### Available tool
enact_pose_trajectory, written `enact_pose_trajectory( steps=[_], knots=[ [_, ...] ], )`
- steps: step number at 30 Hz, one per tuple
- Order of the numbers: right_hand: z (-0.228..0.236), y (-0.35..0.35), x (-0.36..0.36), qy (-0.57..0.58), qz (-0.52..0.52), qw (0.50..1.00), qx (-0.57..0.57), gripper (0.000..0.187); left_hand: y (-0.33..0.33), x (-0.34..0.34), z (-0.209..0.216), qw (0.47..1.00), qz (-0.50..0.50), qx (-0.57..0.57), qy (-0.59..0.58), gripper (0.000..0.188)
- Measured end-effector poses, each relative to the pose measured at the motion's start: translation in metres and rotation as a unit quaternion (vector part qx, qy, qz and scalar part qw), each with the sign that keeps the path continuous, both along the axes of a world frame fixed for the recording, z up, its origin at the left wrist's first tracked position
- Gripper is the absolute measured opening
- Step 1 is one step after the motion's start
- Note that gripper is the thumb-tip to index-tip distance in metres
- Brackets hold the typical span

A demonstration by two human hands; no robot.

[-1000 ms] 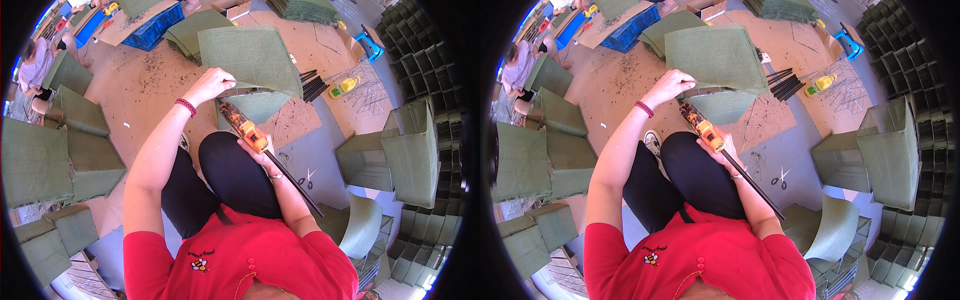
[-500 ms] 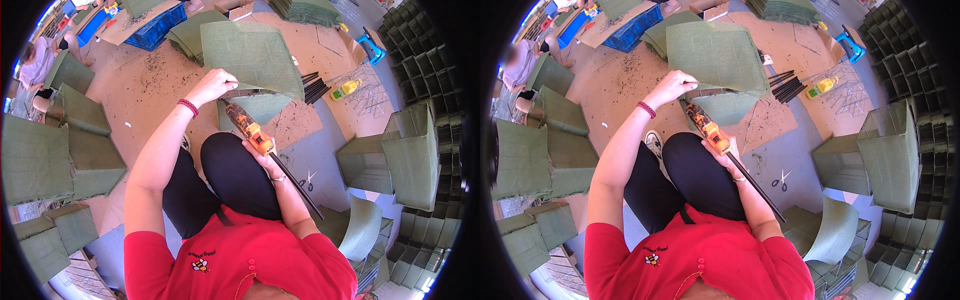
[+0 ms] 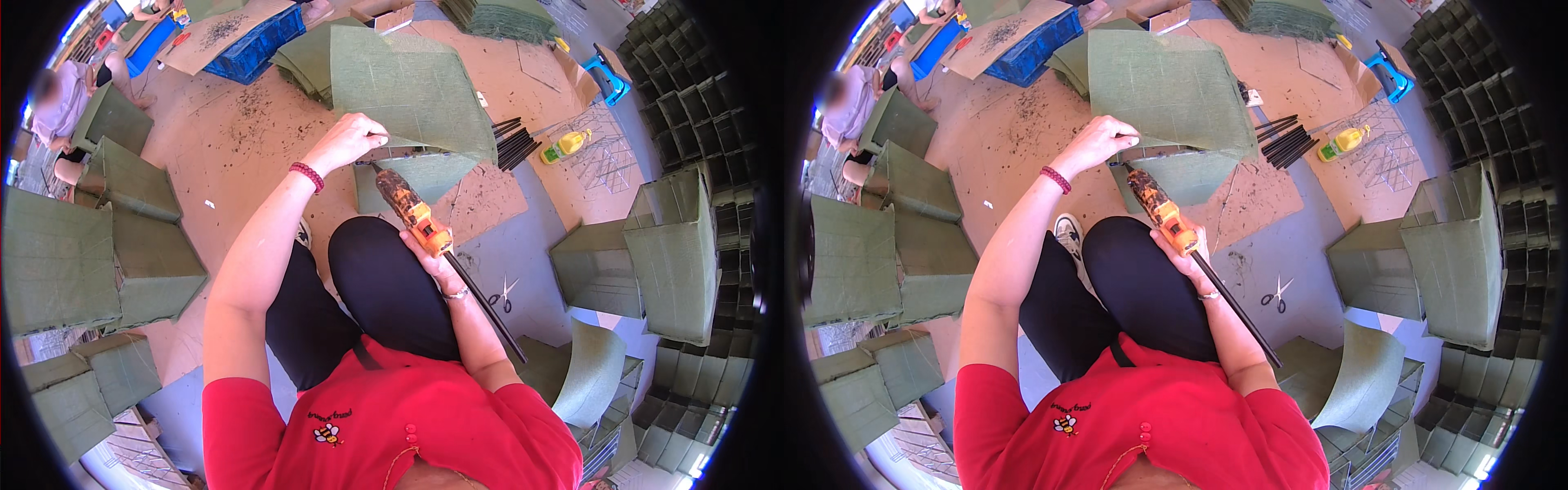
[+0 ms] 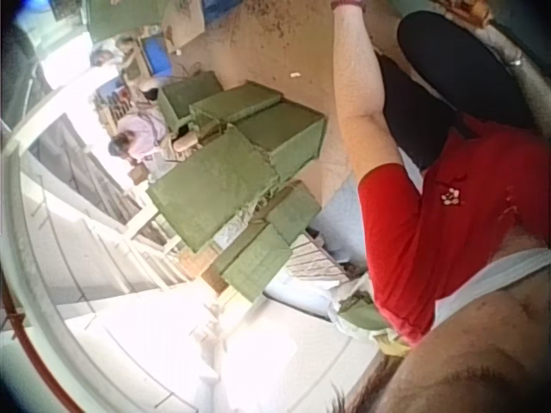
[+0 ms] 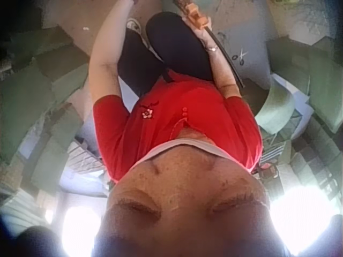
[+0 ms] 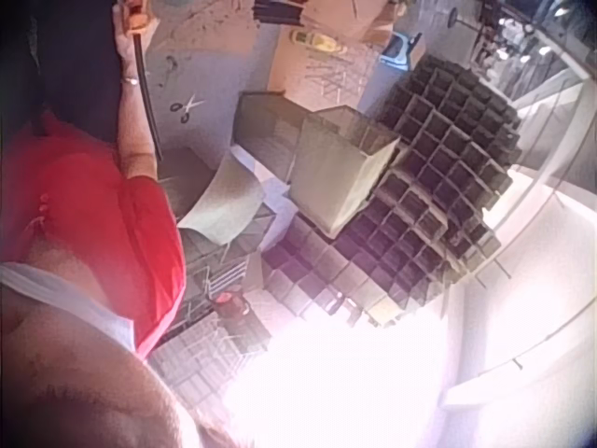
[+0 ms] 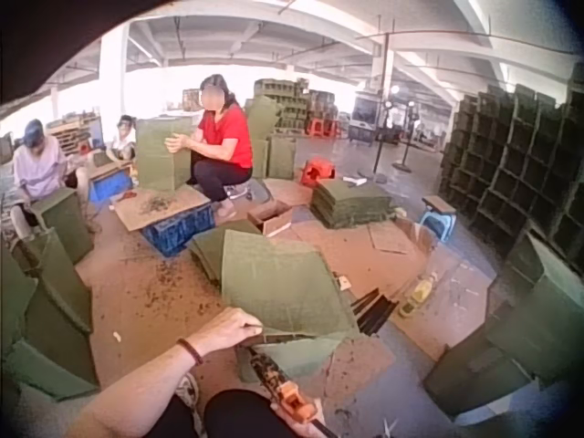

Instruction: Assemble green fabric/plastic collapsible storage boxes using a glue gun to fix parts together.

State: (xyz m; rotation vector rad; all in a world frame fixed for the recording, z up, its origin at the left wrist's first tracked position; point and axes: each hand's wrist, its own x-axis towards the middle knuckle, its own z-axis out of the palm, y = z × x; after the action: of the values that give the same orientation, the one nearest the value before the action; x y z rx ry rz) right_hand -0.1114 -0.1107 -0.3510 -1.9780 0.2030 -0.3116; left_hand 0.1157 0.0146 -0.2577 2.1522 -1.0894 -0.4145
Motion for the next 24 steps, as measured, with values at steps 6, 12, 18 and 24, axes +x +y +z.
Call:
enact_pose_trajectory(
  steps=[6,12,18,24],
  knots=[
    [0.001,-0.002,0.002,-0.012,0.004,1.000,0.004,0.026,-0.006,-0.001,-0.001,1.000,-0.002,-0.002,0.001,0.023],
    [-0.003,-0.002,0.000,0.000,-0.013,1.000,-0.009,0.024,0.002,0.003,-0.006,1.000,0.004,-0.025,-0.009,0.021],
    [-0.015,-0.003,-0.004,-0.006,-0.029,0.998,0.063,0.020,-0.001,0.001,-0.001,1.000,0.002,-0.016,-0.006,0.021],
    [-0.009,-0.002,-0.008,0.004,-0.050,0.995,0.089,0.017,0.002,0.002,-0.003,1.000,0.007,-0.026,-0.002,0.022]
  ],
)
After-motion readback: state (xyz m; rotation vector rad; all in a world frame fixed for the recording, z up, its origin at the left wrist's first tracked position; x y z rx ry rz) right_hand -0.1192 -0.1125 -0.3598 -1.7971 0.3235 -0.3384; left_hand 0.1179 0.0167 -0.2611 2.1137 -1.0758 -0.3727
